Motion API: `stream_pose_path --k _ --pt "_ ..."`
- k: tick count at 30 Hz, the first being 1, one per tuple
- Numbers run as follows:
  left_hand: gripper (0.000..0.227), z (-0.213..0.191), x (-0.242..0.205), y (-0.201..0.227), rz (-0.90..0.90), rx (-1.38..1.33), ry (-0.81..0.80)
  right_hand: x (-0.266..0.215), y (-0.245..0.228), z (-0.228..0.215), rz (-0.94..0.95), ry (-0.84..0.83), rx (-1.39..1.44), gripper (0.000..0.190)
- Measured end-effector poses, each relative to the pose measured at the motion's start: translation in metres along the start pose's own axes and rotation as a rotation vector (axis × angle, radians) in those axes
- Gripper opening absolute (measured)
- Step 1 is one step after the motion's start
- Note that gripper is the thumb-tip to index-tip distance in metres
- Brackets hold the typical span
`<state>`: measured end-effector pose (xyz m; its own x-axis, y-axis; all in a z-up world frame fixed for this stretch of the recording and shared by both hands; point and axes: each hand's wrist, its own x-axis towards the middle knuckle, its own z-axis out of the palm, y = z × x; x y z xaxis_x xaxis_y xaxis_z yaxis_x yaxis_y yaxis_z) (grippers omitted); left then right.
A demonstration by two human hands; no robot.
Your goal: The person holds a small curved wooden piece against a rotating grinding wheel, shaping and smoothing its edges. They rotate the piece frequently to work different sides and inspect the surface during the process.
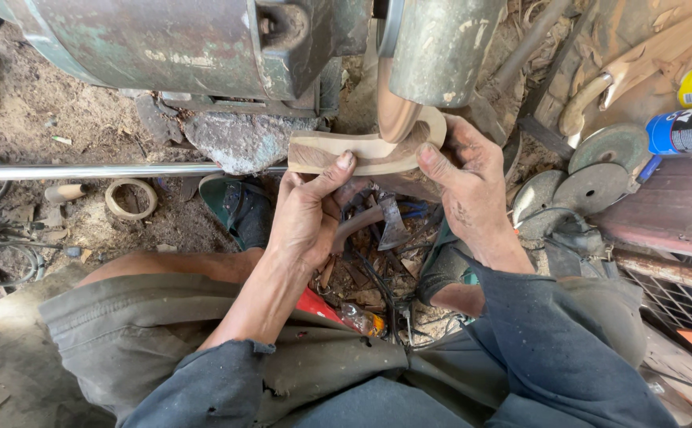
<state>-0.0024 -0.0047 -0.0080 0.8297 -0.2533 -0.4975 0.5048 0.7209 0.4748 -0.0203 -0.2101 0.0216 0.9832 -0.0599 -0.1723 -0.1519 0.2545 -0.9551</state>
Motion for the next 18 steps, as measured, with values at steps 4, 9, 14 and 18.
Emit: stream_pose_path --k 4,9,14,18 --pt "0.032 -0.003 0.002 0.004 -0.03 0.072 0.02 -0.001 0.001 0.001 0.019 0.002 0.013 0.046" --pt "0.035 0.0 0.001 0.016 -0.032 0.166 -0.009 -0.007 0.007 0.002 0.041 -0.008 0.02 0.043" --pt "0.038 0.002 -0.004 0.024 -0.035 0.302 0.037 -0.017 0.007 0.005 0.092 -0.005 0.086 0.041" --pt "0.038 0.001 -0.003 0.015 -0.037 0.203 -0.016 -0.017 0.003 0.004 0.114 0.006 0.114 0.042"
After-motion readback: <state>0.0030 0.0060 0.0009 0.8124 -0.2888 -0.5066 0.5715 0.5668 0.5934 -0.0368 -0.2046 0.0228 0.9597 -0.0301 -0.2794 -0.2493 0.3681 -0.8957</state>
